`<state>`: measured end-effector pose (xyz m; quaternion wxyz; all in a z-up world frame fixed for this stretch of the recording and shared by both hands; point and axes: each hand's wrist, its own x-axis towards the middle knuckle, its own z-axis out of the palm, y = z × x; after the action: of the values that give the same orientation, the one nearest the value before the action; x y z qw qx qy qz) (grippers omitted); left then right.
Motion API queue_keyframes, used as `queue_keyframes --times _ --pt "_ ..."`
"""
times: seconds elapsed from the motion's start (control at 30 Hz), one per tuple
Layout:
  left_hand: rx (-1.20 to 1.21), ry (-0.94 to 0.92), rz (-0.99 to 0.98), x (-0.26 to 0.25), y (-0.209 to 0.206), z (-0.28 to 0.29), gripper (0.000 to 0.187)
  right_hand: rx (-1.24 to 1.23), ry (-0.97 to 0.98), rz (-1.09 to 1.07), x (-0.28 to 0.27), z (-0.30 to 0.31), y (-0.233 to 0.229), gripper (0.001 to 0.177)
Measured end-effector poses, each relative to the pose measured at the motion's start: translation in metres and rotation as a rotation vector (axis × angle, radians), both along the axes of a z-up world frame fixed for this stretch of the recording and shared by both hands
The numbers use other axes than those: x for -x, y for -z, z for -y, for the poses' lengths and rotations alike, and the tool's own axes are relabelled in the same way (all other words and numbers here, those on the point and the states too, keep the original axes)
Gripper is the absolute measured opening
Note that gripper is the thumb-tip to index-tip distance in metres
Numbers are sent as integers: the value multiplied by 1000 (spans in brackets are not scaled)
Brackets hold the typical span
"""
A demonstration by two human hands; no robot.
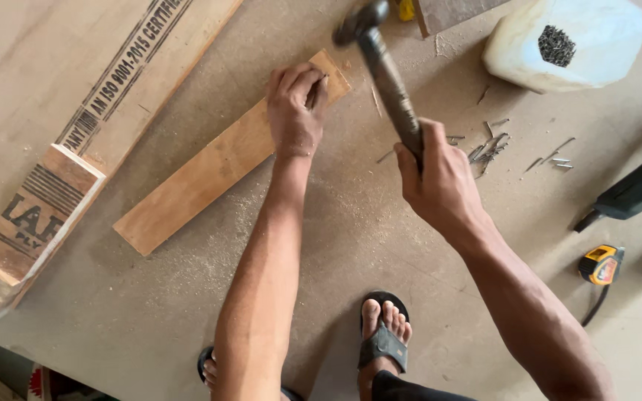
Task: The person measures, cuts, and nails together pieces of wood. They use a square to mark lines, a circular saw to cut the wood, and a hammer to drive nails into a board.
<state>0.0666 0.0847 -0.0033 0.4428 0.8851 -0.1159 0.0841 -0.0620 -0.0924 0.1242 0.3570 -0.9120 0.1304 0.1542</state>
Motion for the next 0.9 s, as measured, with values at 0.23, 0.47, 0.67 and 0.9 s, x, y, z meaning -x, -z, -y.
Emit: queue_keyframes --times 0.23,0.47,0.67,0.9 --pt "153 -64 27 0 5 -8 49 -86 55 700 23 -2 -20 13" --pt "137 -69 -40 0 6 -4 53 84 -93 -126 -11 -6 8 24" --pt "106 -69 38 7 11 -8 60 -4 -34 714 31 -8 -33 21" --pt "110 -110 -99 -1 21 -5 51 -34 -12 -15 -1 -17 48 22"
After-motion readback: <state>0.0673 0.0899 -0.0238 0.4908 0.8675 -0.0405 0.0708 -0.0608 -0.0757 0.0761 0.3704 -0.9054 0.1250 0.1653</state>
